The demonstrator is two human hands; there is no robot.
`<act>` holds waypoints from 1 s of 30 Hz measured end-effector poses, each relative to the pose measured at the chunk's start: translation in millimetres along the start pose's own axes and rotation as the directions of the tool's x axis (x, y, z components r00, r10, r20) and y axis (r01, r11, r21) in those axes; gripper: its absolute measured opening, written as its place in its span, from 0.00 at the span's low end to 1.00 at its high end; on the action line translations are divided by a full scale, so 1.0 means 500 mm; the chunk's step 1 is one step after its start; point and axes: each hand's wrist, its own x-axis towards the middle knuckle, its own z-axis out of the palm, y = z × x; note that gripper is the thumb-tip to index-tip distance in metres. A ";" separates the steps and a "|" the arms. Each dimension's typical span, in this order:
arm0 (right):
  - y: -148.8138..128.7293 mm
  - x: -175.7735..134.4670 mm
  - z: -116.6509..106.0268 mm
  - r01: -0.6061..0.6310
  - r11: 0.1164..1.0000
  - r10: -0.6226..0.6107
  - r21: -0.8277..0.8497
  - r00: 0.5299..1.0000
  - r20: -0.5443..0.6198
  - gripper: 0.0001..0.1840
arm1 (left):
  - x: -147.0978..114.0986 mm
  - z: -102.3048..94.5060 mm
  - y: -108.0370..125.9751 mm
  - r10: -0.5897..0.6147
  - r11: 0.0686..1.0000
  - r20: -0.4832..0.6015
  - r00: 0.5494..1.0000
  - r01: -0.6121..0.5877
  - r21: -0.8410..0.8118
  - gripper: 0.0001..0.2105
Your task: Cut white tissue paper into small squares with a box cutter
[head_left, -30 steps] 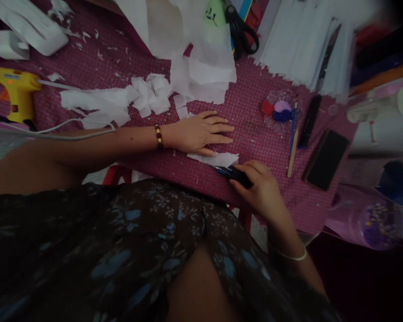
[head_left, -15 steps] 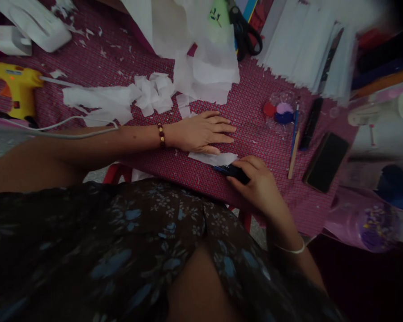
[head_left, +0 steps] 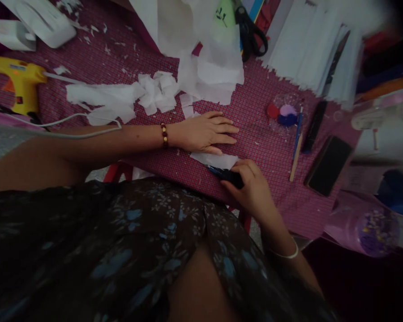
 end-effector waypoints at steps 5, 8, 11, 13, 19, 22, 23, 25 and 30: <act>-0.006 -0.036 0.003 -0.031 1.000 0.031 -0.002 0.999 -0.019 0.12 | 0.002 -0.005 0.004 -0.025 0.999 0.015 1.000 0.026 -0.042 0.23; -0.006 -0.039 0.001 -0.054 0.999 0.054 0.002 0.998 -0.033 0.12 | 0.002 -0.006 0.005 -0.033 0.998 0.012 0.999 0.033 -0.058 0.23; -0.004 -0.026 0.002 -0.046 0.999 0.046 0.008 0.998 -0.049 0.12 | 0.001 -0.003 0.003 -0.028 0.996 -0.020 0.999 0.026 -0.081 0.23; -0.003 -0.014 0.004 -0.032 0.999 0.033 0.008 0.998 -0.049 0.12 | 0.000 -0.001 0.001 -0.019 0.995 -0.044 0.999 0.015 -0.096 0.23; -0.004 -0.005 0.004 -0.009 1.000 0.009 0.017 1.000 -0.009 0.13 | 0.000 0.006 -0.002 -0.001 0.998 -0.023 1.000 0.000 -0.057 0.24; -0.005 -0.023 -0.005 0.035 0.996 -0.039 0.077 0.997 0.060 0.13 | 0.001 0.010 -0.001 0.002 0.999 -0.030 1.000 -0.004 -0.054 0.24; -0.004 -0.031 -0.009 0.043 0.993 -0.051 0.106 0.996 0.074 0.13 | 0.001 0.011 -0.001 0.000 0.998 -0.038 0.999 -0.002 -0.060 0.23; 0.002 -0.051 -0.018 0.024 0.986 -0.033 0.166 0.998 0.052 0.13 | 0.001 0.010 -0.001 -0.014 0.996 -0.059 0.998 0.008 -0.089 0.23; 0.038 -0.096 -0.023 -0.118 0.925 0.236 0.362 0.924 -0.302 0.12 | -0.009 -0.008 0.002 -0.137 0.965 -0.221 0.966 0.081 -0.248 0.20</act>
